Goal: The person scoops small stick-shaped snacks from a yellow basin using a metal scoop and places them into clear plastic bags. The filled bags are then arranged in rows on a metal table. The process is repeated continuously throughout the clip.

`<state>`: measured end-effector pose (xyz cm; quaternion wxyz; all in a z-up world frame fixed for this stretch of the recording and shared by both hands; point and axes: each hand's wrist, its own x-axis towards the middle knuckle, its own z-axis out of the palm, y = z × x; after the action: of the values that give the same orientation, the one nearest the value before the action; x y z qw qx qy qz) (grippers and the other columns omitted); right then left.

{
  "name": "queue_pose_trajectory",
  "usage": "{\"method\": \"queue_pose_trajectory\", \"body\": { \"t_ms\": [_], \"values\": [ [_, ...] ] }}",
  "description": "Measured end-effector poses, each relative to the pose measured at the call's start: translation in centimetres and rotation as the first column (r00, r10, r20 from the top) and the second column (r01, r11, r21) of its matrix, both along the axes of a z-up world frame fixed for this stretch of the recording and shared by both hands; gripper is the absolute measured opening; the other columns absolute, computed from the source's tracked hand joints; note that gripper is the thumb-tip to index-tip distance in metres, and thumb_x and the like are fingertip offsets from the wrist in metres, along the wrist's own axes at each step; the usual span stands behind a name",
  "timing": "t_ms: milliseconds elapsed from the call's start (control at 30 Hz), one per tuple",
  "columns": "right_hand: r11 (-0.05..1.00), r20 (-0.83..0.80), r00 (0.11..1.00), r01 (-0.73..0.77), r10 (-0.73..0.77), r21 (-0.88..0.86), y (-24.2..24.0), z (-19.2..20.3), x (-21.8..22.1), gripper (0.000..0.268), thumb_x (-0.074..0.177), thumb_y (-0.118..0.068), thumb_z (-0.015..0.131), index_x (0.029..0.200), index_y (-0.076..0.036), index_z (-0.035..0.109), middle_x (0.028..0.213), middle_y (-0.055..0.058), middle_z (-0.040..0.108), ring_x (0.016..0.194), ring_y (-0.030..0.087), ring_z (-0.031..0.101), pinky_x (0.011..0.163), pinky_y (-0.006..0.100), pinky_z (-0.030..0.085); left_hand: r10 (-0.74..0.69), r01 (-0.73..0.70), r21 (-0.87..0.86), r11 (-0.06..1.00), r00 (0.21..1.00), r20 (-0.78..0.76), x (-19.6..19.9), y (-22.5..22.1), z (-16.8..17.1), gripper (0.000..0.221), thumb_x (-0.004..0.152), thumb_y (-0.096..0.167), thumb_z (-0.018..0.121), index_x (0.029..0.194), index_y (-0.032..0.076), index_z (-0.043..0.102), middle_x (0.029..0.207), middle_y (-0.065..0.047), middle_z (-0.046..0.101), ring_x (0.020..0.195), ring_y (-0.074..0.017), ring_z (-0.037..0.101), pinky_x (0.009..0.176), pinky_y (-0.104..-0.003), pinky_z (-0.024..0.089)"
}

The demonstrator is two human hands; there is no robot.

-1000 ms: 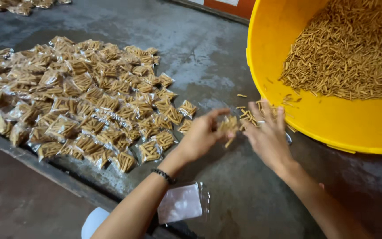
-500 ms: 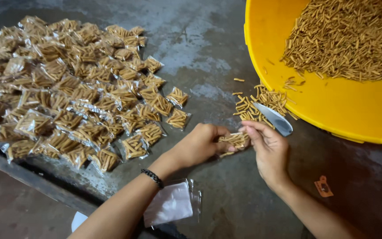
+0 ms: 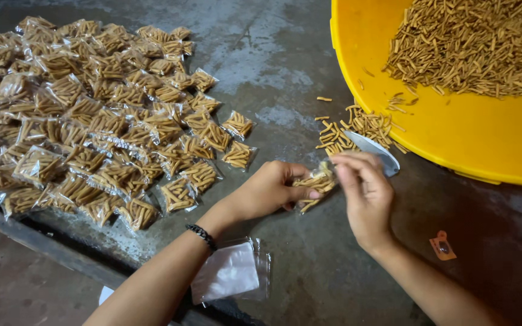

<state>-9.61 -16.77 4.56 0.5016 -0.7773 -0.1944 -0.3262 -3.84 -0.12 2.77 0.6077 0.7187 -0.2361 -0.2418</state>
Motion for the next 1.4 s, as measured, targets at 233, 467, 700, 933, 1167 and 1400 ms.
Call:
{"method": "queue_pose_trajectory", "body": {
  "t_ms": [233,467,700,933,1167,1400],
  "values": [
    [0.988,-0.076,0.985,-0.152,0.155,0.035,0.1,-0.3,-0.1,0.013,0.089,0.004,0.060,0.099,0.007,0.068,0.092,0.013,0.064,0.089,0.020,0.064,0.084,0.031,0.050,-0.026,0.026,0.015,1.000,0.998,0.057,-0.5,0.1,0.9,0.022,0.085,0.018,0.067,0.103,0.005,0.071,0.066,-0.014,0.066,0.066,-0.0158,0.064,0.056,-0.028,0.060],
    [1.000,-0.009,1.000,-0.014,0.014,-0.016,0.3,-0.1,-0.4,0.011,0.092,0.001,0.060,0.098,0.003,0.068,0.087,0.012,0.067,0.083,0.019,0.064,0.079,0.032,0.049,-0.075,0.073,-0.027,0.997,0.993,-0.089,-0.9,0.4,1.7,0.024,0.082,0.012,0.069,0.102,-0.003,0.067,0.072,-0.017,0.068,0.061,-0.0177,0.068,0.053,-0.026,0.060],
    [1.000,0.059,0.998,-0.016,0.017,-0.003,0.2,-0.3,-0.4,0.010,0.091,0.003,0.060,0.098,0.005,0.068,0.088,0.014,0.067,0.084,0.023,0.066,0.079,0.033,0.050,-0.199,0.201,-0.003,0.980,0.965,-0.174,-1.9,0.9,3.5,0.018,0.084,0.009,0.067,0.095,-0.005,0.065,0.080,-0.018,0.070,0.057,-0.0212,0.069,0.047,-0.028,0.059],
    [0.998,0.090,0.996,-0.021,0.026,-0.057,0.5,0.1,-0.5,0.011,0.088,0.004,0.064,0.098,0.004,0.069,0.089,0.014,0.069,0.086,0.024,0.068,0.079,0.033,0.051,-0.193,0.195,-0.008,0.981,0.964,-0.185,-1.7,0.8,2.8,0.019,0.081,0.008,0.070,0.095,-0.003,0.064,0.077,-0.015,0.069,0.059,-0.0213,0.070,0.047,-0.027,0.060],
    [0.997,0.164,0.986,0.025,-0.013,-0.067,0.2,-0.1,-0.5,0.011,0.091,0.005,0.060,0.099,0.006,0.068,0.093,0.017,0.067,0.089,0.028,0.066,0.082,0.037,0.050,-0.201,0.202,-0.012,0.979,0.964,-0.172,-1.6,1.0,3.2,0.023,0.084,0.011,0.067,0.101,-0.003,0.064,0.086,-0.015,0.071,0.061,-0.0193,0.069,0.048,-0.028,0.059],
    [0.995,0.228,0.973,0.061,-0.041,-0.082,0.1,-0.2,-0.8,0.010,0.092,0.006,0.060,0.099,0.008,0.067,0.094,0.019,0.066,0.090,0.031,0.066,0.084,0.038,0.050,-0.202,0.205,0.001,0.979,0.967,-0.153,-1.7,1.2,3.1,0.021,0.083,0.012,0.067,0.099,-0.002,0.063,0.086,-0.014,0.071,0.064,-0.0190,0.070,0.050,-0.028,0.060]
  ]
}}
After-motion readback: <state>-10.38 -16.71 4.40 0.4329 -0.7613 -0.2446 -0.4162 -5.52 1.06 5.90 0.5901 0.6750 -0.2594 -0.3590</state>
